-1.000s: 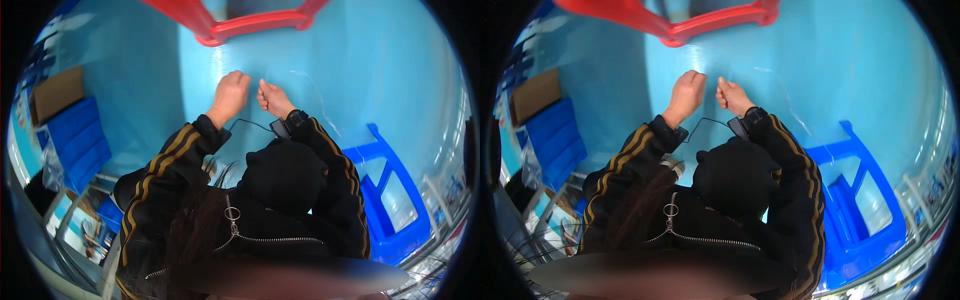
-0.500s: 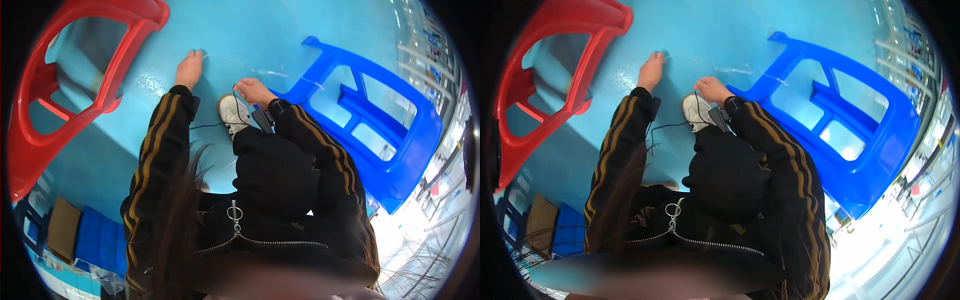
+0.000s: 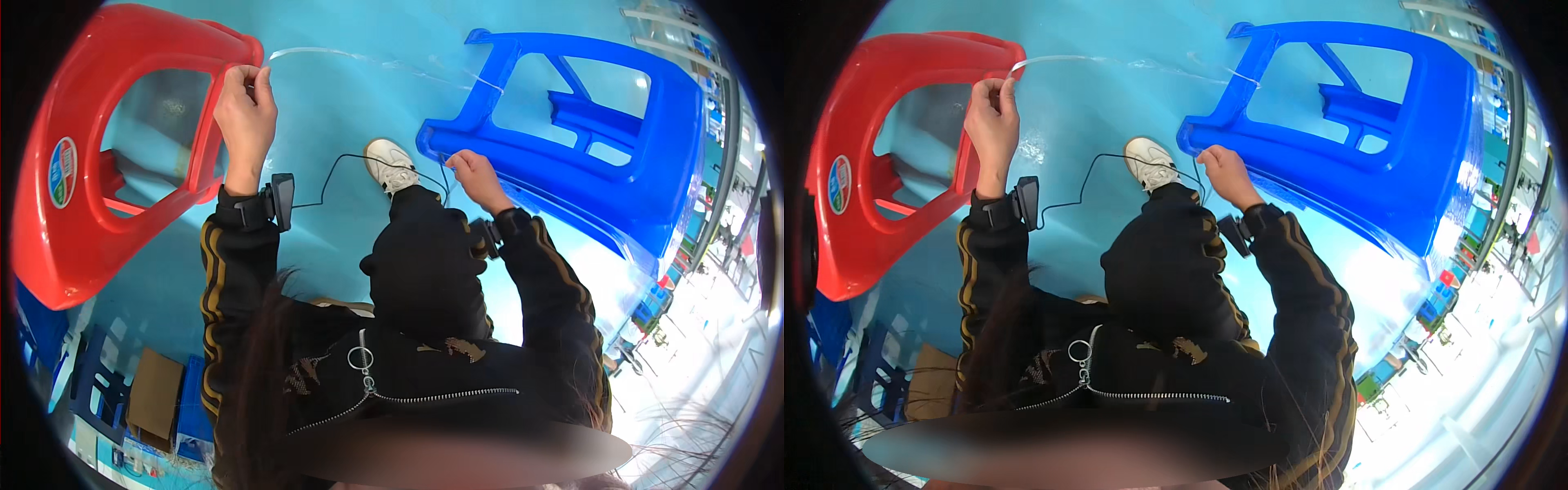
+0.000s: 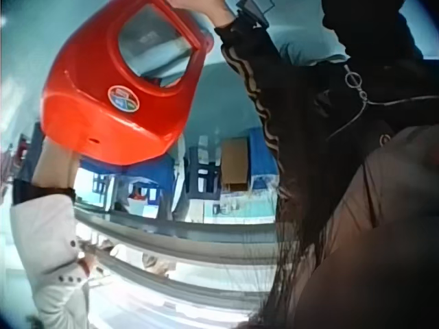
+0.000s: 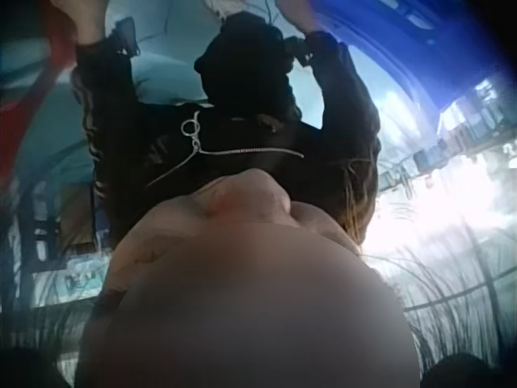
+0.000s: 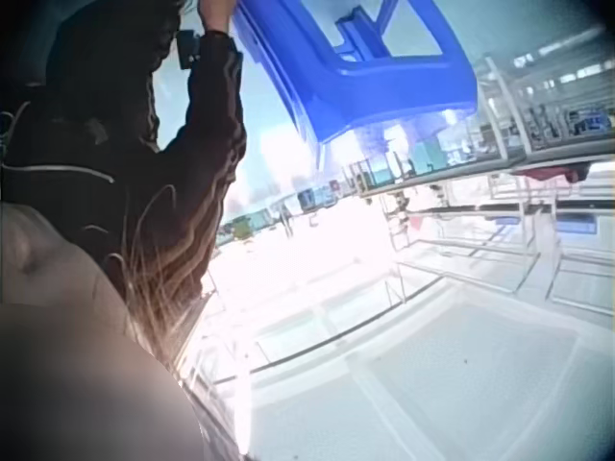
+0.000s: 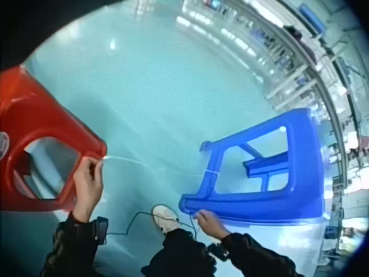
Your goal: Assemble small plastic components onto electrical wires at a manual assembly station.
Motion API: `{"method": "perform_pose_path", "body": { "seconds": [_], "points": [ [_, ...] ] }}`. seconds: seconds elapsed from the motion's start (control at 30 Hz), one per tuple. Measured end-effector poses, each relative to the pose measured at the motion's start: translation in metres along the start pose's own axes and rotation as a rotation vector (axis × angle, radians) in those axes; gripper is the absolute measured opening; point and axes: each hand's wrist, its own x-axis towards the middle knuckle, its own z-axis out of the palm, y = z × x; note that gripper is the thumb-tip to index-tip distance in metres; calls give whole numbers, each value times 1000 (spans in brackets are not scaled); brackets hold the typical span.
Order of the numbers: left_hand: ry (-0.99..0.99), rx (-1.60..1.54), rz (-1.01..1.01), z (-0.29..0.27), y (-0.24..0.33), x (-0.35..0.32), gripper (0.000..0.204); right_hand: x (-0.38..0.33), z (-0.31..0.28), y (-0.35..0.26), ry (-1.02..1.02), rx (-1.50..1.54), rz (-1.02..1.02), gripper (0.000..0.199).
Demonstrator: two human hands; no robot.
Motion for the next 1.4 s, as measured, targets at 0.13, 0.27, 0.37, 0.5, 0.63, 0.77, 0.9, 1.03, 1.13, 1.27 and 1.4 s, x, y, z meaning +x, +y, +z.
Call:
{"method": "perform_pose_path", "body": {
  "seconds": [0.13, 0.27, 0.37, 0.5, 0.63, 0.77, 0.9, 1.03, 1.13, 1.27, 1.4],
  "points": [
    [40, -22, 60, -25, 34, -3, 13, 9, 22, -30, 490, -176, -451, 21],
    [82, 20, 185, -42, 52, -12, 11, 70, 10, -60, 488, -515, -176, 19],
    [157, 57, 156, -55, 45, -16, 10, 104, 5, -57, 434, -701, -205, 17],
    [188, 86, 68, -63, 17, -24, 12, 80, 24, -122, 330, -523, -779, 15],
    [-311, -790, -486, -87, 38, -46, 23, 1, 50, -285, -181, -182, -998, 15],
    [-547, -1208, -605, -116, 84, -73, 12, -45, 54, -349, -649, 126, -682, 18],
    [-402, -935, -524, -172, 137, -59, 11, -52, 25, -382, -523, 242, -417, 28],
    [118, -737, -567, -240, 188, -71, 12, -71, 33, -368, -595, -249, -929, 27],
    [244, -909, -673, -267, 213, -76, 13, -160, 49, -374, -874, -232, -642, 26],
    [258, -1141, -755, -324, 266, -76, 15, -226, 32, -410, -1218, 49, -3, 23],
    [465, -952, -713, -382, 333, -79, 17, -265, -5, -468, -1474, 71, 204, 23]
  ]
}}
